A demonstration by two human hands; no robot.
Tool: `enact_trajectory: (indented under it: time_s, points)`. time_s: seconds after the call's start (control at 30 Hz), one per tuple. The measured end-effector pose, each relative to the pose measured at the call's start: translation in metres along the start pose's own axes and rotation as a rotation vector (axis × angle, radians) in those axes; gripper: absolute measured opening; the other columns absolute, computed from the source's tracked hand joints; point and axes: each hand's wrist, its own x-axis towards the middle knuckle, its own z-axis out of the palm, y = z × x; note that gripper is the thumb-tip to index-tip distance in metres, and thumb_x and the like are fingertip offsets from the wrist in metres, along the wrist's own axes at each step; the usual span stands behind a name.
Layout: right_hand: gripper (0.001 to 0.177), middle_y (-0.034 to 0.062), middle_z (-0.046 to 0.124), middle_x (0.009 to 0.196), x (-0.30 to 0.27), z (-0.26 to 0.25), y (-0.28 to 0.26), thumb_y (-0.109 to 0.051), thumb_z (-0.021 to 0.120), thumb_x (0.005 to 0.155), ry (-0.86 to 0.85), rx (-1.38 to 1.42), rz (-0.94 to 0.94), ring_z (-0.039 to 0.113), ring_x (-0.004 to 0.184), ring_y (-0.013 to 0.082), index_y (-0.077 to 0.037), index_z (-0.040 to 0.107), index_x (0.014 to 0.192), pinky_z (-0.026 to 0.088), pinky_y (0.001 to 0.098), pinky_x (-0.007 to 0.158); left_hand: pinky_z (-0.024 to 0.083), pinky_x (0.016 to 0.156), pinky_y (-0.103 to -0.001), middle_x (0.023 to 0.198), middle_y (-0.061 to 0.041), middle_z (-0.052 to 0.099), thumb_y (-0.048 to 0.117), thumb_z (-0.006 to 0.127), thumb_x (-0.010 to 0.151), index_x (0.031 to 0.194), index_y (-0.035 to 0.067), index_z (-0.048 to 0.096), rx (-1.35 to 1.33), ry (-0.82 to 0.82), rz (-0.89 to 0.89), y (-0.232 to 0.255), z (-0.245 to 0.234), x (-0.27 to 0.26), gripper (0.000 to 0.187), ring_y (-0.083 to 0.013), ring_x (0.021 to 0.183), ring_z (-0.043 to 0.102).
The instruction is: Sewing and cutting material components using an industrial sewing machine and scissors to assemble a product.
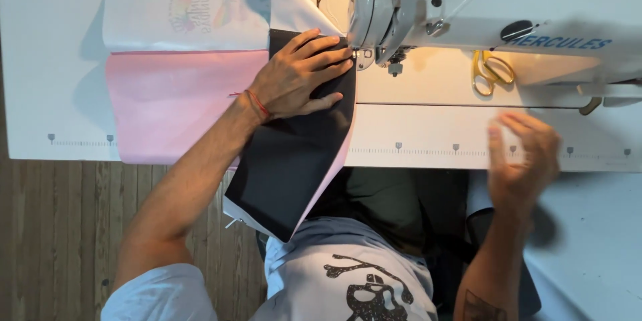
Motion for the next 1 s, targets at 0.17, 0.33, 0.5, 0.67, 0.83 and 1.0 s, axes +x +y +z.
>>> enact_trajectory:
  time_s: [0.17, 0.33, 0.5, 0.67, 0.83, 1.0]
  points:
    - [0.05, 0.0182, 0.052, 0.151, 0.013, -0.015, 0.036, -0.01, 0.072, 0.11, 0.14, -0.35, -0.065, 0.044, 0.145, 0.0366, 0.0, 0.047, 0.152, 0.039, 0.0485, 0.124, 0.036, 0.124, -0.05, 0.14, -0.006, 0.06, 0.05, 0.068, 0.1, 0.131, 0.015, 0.07, 0.014, -0.001, 0.013, -0.006, 0.003, 0.002, 0.047, -0.0251, 0.138, 0.051]
    - [0.065, 0.019, 0.044, 0.152, 0.016, 0.002, 0.061, -0.014, 0.075, 0.113, 0.135, -0.438, -0.017, 0.037, 0.145, 0.0378, -0.001, 0.037, 0.163, 0.038, 0.0558, 0.121, 0.036, 0.123, -0.052, 0.14, -0.005, 0.06, 0.049, 0.069, 0.1, 0.132, 0.019, 0.07, 0.028, -0.007, 0.023, -0.012, 0.006, 0.004, 0.044, -0.0268, 0.138, 0.051]
    - [0.065, 0.021, 0.031, 0.149, 0.015, 0.013, 0.066, -0.014, 0.065, 0.111, 0.155, -0.295, 0.056, 0.036, 0.145, 0.0349, -0.004, 0.032, 0.166, 0.043, 0.0498, 0.123, 0.037, 0.123, -0.053, 0.141, -0.006, 0.059, 0.05, 0.07, 0.1, 0.132, 0.02, 0.07, 0.002, -0.026, 0.014, -0.015, 0.01, 0.004, 0.043, -0.0269, 0.138, 0.051]
    - [0.064, 0.0237, 0.019, 0.167, 0.016, 0.018, 0.065, -0.009, 0.063, 0.113, 0.155, -0.359, 0.026, 0.02, 0.159, 0.0401, -0.003, 0.03, 0.167, 0.029, 0.0527, 0.132, 0.037, 0.123, -0.052, 0.141, -0.005, 0.059, 0.051, 0.069, 0.1, 0.133, 0.021, 0.07, 0.006, -0.022, 0.014, -0.018, 0.014, 0.002, 0.044, -0.0267, 0.138, 0.051]
    - [0.072, 0.0221, 0.019, 0.174, 0.006, 0.023, 0.086, -0.014, 0.059, 0.108, 0.127, -0.37, 0.072, 0.018, 0.165, 0.0378, -0.003, 0.027, 0.171, 0.02, 0.0507, 0.131, 0.038, 0.123, -0.053, 0.142, -0.006, 0.059, 0.05, 0.07, 0.1, 0.132, 0.023, 0.07, 0.0, -0.01, 0.021, -0.02, 0.013, 0.001, 0.042, -0.0276, 0.138, 0.051]
    - [0.064, 0.0206, 0.026, 0.172, 0.009, 0.02, 0.084, -0.019, 0.066, 0.119, 0.13, -0.39, 0.079, 0.024, 0.163, 0.0398, 0.0, 0.03, 0.168, 0.022, 0.0522, 0.134, 0.037, 0.122, -0.054, 0.141, -0.007, 0.059, 0.049, 0.072, 0.099, 0.129, 0.024, 0.072, -0.014, -0.001, 0.033, -0.023, 0.012, 0.005, 0.039, -0.0289, 0.138, 0.051]
